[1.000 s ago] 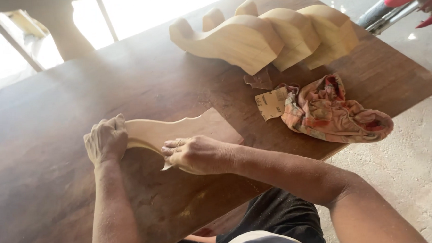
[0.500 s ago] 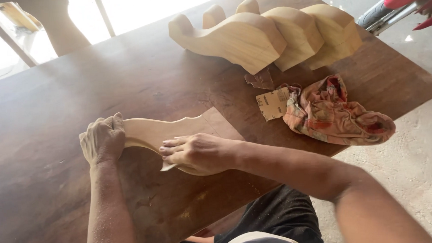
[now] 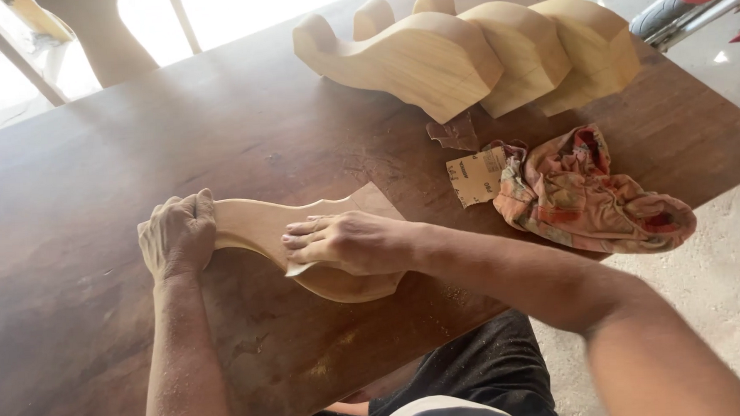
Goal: Sanding a wooden furniture part manually using sandpaper.
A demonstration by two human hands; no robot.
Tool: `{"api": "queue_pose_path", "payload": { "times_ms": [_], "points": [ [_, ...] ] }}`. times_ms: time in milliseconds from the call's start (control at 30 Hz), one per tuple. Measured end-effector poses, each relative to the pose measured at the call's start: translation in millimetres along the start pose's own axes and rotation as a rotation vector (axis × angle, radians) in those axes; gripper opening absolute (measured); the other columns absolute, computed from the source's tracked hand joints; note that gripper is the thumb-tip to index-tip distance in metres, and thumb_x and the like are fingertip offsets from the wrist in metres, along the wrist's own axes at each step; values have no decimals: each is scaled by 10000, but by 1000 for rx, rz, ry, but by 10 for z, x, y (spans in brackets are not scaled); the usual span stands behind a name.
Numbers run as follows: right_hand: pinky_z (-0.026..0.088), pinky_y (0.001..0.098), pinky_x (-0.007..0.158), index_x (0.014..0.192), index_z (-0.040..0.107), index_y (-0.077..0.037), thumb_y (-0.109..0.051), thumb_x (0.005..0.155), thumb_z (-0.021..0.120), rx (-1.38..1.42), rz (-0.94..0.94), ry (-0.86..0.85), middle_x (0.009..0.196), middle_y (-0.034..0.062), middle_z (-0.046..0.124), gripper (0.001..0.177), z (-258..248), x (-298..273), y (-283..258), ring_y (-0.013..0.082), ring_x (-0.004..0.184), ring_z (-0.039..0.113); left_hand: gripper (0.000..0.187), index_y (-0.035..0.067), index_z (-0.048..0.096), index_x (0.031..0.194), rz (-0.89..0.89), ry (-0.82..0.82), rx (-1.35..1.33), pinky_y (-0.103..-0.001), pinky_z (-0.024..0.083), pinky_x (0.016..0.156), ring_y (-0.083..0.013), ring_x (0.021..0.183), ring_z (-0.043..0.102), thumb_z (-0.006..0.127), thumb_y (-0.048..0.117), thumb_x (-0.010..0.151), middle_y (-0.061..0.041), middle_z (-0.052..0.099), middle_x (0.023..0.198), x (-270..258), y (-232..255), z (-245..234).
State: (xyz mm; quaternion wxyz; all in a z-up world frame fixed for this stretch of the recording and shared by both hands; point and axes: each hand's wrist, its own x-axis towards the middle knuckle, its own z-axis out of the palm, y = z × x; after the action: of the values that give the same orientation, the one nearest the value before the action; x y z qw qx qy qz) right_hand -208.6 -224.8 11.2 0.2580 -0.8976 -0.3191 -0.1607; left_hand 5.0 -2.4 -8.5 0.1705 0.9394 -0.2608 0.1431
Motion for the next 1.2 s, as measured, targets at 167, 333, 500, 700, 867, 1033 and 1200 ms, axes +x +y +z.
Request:
{"api": "queue_pose_path", "payload": {
  "times_ms": [167,333,500,700,867,1033,1200],
  "points": [
    [486,417,1182,1203,729,-125,-17,931,696,-109,17,-64,1396,91,638,294,-308,-698,147,268,1353,589,436,133,788,977,-3,6,11,-503,428,968,-321,1038,640,523,450,1116,-95,726,1016,-34,-13,34],
    [489,396,1177,1174,725,-91,-15,911,697,-184,78,-11,1375,126,646,276,-243,-536,187,272,1340,601,413,124,787,983,52,49,22,-499,435,958,-319,1042,645,536,425,1114,-101,723,1017,9,29,34],
    [442,417,1185,1225,712,-48,0,922,691,-129,42,76,1387,179,636,307,-149,-145,39,290,1356,568,400,128,793,1004,77,62,5,-508,430,930,-327,1032,641,540,423,1098,-96,728,1017,6,-42,70],
    [472,414,1151,1172,734,-69,15,874,679,-99,138,-21,1351,143,656,314,-560,-746,-24,272,1324,593,414,121,790,1007,13,17,19,-500,433,955,-314,1034,646,531,426,1113,-93,729,998,-20,35,-7],
    [488,390,1171,1142,744,-96,42,938,654,-80,24,27,1371,135,657,262,-35,-277,302,277,1337,601,405,122,793,998,37,21,14,-507,432,945,-322,1032,645,535,420,1093,-97,725,986,52,84,6],
    [486,407,1143,1179,723,-28,21,901,680,-63,10,92,1351,184,654,286,-203,-241,99,314,1328,608,409,115,787,994,55,16,8,-506,432,927,-328,1031,642,535,417,1106,-100,722,1003,14,16,27],
    [497,409,1134,1197,728,-84,-23,904,689,-179,79,-32,1349,143,670,301,-547,-863,168,271,1297,622,412,103,778,952,40,27,7,-490,432,956,-321,1029,643,540,402,1106,-96,725,999,1,73,-15]
  ]
}}
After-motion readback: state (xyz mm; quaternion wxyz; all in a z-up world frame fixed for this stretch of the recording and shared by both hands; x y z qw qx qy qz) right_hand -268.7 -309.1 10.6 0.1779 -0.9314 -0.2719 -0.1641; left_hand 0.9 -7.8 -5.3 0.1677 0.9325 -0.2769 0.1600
